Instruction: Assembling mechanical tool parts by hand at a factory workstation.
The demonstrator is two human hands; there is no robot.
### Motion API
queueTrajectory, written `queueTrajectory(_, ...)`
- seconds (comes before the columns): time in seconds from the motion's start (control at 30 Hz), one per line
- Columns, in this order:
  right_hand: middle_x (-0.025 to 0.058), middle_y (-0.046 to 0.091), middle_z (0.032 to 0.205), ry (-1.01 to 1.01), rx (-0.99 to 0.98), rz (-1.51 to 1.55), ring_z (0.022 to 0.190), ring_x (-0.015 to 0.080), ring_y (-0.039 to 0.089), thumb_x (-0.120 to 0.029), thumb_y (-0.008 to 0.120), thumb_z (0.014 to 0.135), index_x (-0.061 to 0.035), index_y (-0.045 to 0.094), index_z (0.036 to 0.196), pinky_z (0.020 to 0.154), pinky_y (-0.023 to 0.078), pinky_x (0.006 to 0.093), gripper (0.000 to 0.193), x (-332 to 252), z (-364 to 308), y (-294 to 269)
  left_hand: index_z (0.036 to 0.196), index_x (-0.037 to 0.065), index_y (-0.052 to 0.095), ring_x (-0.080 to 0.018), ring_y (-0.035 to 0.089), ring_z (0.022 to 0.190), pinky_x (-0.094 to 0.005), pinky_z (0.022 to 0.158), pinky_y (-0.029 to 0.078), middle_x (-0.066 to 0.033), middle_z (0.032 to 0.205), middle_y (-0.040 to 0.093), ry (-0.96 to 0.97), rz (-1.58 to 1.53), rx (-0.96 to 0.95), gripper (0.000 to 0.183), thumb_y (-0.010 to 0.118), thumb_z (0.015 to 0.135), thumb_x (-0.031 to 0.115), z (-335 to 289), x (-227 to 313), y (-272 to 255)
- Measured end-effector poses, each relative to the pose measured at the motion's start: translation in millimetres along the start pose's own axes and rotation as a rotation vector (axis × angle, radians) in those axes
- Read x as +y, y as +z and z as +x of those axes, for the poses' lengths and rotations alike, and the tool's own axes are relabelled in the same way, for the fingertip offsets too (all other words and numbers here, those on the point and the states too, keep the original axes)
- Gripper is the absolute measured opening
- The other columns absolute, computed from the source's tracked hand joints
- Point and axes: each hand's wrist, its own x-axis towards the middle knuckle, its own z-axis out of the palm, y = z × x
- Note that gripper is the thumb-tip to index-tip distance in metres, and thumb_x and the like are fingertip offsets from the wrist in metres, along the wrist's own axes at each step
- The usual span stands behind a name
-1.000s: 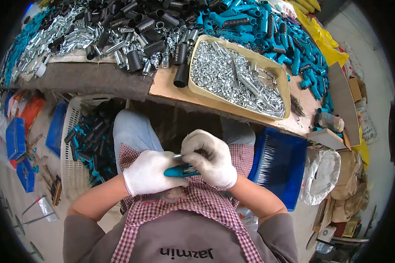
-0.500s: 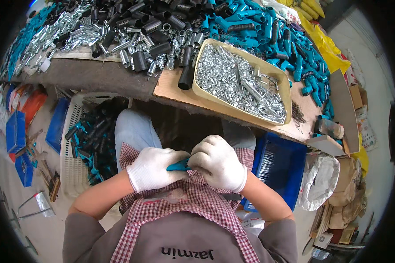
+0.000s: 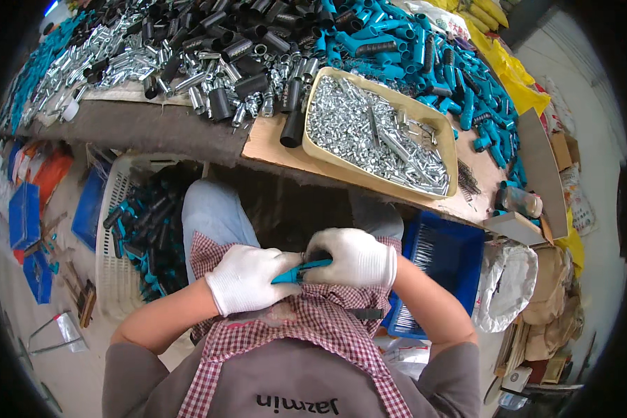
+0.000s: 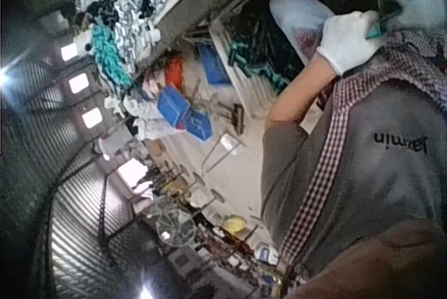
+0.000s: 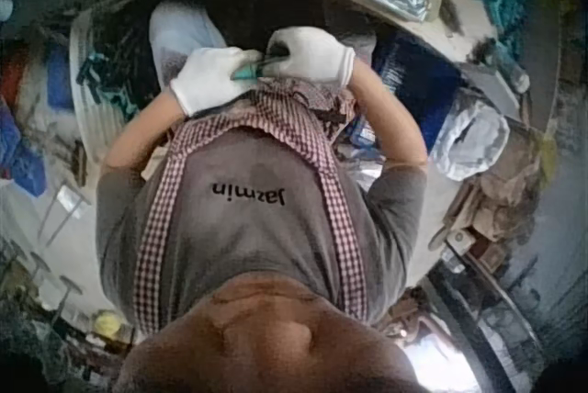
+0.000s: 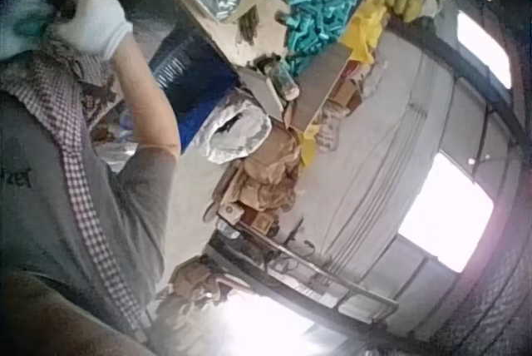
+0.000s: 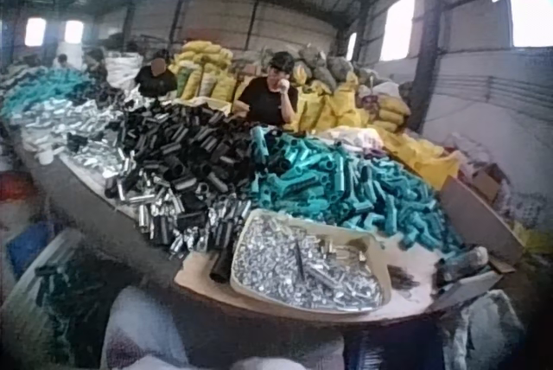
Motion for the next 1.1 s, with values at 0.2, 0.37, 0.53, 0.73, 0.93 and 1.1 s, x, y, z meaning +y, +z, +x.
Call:
queueTrajectory(0.2,0.0195,0.069,0.076,0.094,-0.193,0.365,0.071,0.0296,0.069,-0.037,0.078,0.08,0.0003,0.074,0.096,0.067,0.054,0.0377,0.041,15,1,10,0.117,0.015,0.067,-0.0343,0.07,0.078,-0.0448,0.07,0.056,-0.0133,0.086,0.07,0.025,-0.022,-0.031,0.042,0.072,0.082,0.037,0,3,-4)
queueTrajectory(0.37,0.0217,0.068,0.078,0.068,0.059,0.225,0.075,0.0352,0.069,-0.042,0.078,0.08,-0.002,0.073,0.099,0.069,0.055,0.0397,0.044,-2,-2,3,0.117,0.012,0.065,-0.0341,0.068,0.088,-0.0435,0.076,0.055,-0.0135,0.098,0.069,0.096,-0.083,0.102,0.041,0.073,0.079,0.026,7,-5,-11)
queueTrajectory(0.53,0.0204,0.07,0.093,0.002,0.579,-0.047,0.088,0.0361,0.069,-0.021,0.066,0.087,-0.0024,0.073,0.102,0.08,0.054,0.0412,0.025,-1,13,-55,0.116,0.008,0.066,-0.0347,0.067,0.092,-0.0414,0.079,0.054,-0.0127,0.104,0.068,0.087,-0.006,0.417,0.044,0.077,0.076,0.02,7,-7,-13)
queueTrajectory(0.73,0.0202,0.07,0.096,0.3,0.649,-0.497,0.094,0.0372,0.067,-0.026,0.064,0.086,-0.0049,0.073,0.094,0.084,0.052,0.0457,0.025,47,55,-97,0.116,0.011,0.067,-0.033,0.067,0.09,-0.0402,0.077,0.055,-0.0108,0.103,0.068,0.006,-0.069,0.427,0.044,0.079,0.075,0.022,1,3,-15)
queueTrajectory(0.93,0.0196,0.071,0.088,0.21,0.788,-0.355,0.084,0.0331,0.07,-0.022,0.064,0.087,-0.0033,0.073,0.094,0.079,0.054,0.0408,0.022,54,47,-102,0.112,0.005,0.07,-0.0337,0.069,0.094,-0.0393,0.082,0.055,-0.0145,0.105,0.07,-0.059,-0.091,0.408,0.048,0.084,0.067,0.017,-4,-2,-15)
queueTrajectory(1.1,0.0072,0.069,0.077,0.135,0.692,0.264,0.069,0.0135,0.065,-0.011,0.065,0.085,0.0028,0.073,0.096,0.069,0.054,0.029,0.02,10,26,-89,0.113,0.005,0.07,-0.0339,0.069,0.095,-0.0397,0.083,0.055,-0.0162,0.106,0.07,-0.007,-0.041,0.47,0.051,0.085,0.066,0.02,-4,-8,-18)
